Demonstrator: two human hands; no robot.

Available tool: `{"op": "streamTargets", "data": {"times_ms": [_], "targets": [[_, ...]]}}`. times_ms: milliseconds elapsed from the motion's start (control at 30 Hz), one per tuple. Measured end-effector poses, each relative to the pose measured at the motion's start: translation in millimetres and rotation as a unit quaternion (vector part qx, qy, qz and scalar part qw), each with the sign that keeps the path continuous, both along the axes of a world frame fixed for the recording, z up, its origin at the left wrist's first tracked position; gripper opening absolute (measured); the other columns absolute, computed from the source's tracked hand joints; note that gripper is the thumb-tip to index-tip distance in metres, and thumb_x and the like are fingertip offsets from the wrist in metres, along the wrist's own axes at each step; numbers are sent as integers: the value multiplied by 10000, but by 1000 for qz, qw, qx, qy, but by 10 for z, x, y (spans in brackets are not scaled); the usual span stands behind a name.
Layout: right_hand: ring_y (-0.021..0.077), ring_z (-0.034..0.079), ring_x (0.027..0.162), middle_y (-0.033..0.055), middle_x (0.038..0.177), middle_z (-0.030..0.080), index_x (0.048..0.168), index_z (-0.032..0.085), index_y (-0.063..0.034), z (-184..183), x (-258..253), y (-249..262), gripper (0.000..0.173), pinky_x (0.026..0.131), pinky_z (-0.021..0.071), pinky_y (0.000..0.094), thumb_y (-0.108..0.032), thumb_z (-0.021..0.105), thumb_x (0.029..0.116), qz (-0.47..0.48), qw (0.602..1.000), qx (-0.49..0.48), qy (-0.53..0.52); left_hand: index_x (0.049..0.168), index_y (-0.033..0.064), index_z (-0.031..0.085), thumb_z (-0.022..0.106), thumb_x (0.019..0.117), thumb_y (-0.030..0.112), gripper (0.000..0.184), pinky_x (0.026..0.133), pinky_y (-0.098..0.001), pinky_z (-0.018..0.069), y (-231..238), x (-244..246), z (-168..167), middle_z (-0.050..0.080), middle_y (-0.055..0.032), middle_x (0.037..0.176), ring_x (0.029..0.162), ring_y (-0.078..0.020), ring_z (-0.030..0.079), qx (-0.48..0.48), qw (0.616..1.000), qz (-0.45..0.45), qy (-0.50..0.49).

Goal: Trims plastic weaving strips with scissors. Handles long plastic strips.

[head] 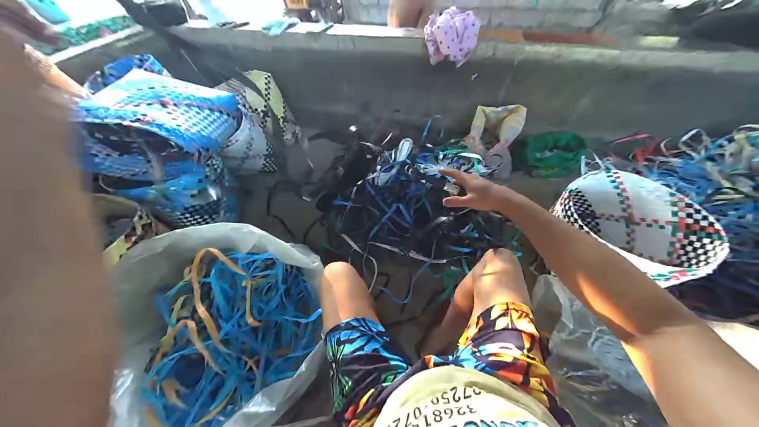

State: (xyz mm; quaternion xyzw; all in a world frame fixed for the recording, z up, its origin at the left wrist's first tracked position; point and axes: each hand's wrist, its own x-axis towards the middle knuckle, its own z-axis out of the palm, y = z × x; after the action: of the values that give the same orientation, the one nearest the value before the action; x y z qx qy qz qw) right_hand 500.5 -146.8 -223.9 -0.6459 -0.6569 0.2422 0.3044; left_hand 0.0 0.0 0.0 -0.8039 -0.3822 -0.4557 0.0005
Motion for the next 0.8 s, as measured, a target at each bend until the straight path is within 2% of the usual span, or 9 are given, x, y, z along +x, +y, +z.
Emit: {"op": "streamTargets", "data": {"times_ms": [67,133,200,267,367,467,567,667,800], "targets": [[225,651,753,133,950,684,1370,571,-61,34,-129,-82,382,686,562,432,-279,556,1056,-16,998,18,61,1504,13,376,456,1071,254,502,995,-314,489,71,858,-129,546,-151,1369,1166,-121,574,-126,989,-7,-76],[107,524,609,46,792,591,1244,601,-33,163,-251,-245,342,557,472,280,-247,372,1109,-29,986,-22,160,1406,-26,478,513,1045,194,425,963,-519,518,-89,1400,-484,622,-234,1264,1106,-303,649,-195,978,-48,-55],[65,474,591,17,780,541,1192,585,-3,281,-336,-427,344,547,426,229,-218,326,1120,-43,972,-39,229,1251,-28,589,580,1000,111,287,859,-499,584,-315,1703,-1050,697,-189,1100,956,-277,705,-246,955,-161,-38],[46,505,619,-8,772,540,1149,598,9,228,-337,-565,321,590,457,212,-189,348,1112,-58,963,-16,264,1170,-30,632,595,971,64,224,776,-434,605,-635,1902,-1679,718,-142,981,834,-217,713,-335,904,-263,-27],[57,604,708,-10,795,608,1122,624,18,124,-318,-752,288,728,545,245,-149,390,1101,-92,950,10,299,1252,-45,601,575,962,141,346,833,-394,612,-1101,2099,-2471,706,-123,1022,877,-194,719,-469,813,-343,28],[44,583,653,-34,758,591,1118,629,11,55,-324,-889,257,672,533,224,-143,423,1097,-99,948,-6,301,1375,-33,524,559,966,169,458,923,-447,569,-1383,2229,-2873,699,-167,1106,988,-252,706,-506,781,-352,107],[7,473,573,-55,706,534,1138,648,10,-33,-368,-958,271,568,425,183,-162,444,1095,-103,960,-56,254,1407,1,501,553,965,182,480,921,-444,556,-1481,2305,-2999,695,-145,1107,991,-234,691,-503,795,-328,84],[22,447,606,-22,756,527,1187,653,15,-94,-445,-951,293,599,412,201,-171,444,1099,-120,967,-103,198,1445,1,477,570,954,202,539,980,-511,507,-1457,2322,-2891,704,-157,1117,1058,-283,676,-447,843,-273,122],[36,434,603,-22,771,508,1284,603,11,-17,-602,-952,300,578,396,213,-112,420,1080,-93,955,-144,243,1332,47,600,619,905,341,518,1100,-596,304,-1524,2337,-2776,711,-112,1101,1102,-291,642,-335,881,-196,271]]}}
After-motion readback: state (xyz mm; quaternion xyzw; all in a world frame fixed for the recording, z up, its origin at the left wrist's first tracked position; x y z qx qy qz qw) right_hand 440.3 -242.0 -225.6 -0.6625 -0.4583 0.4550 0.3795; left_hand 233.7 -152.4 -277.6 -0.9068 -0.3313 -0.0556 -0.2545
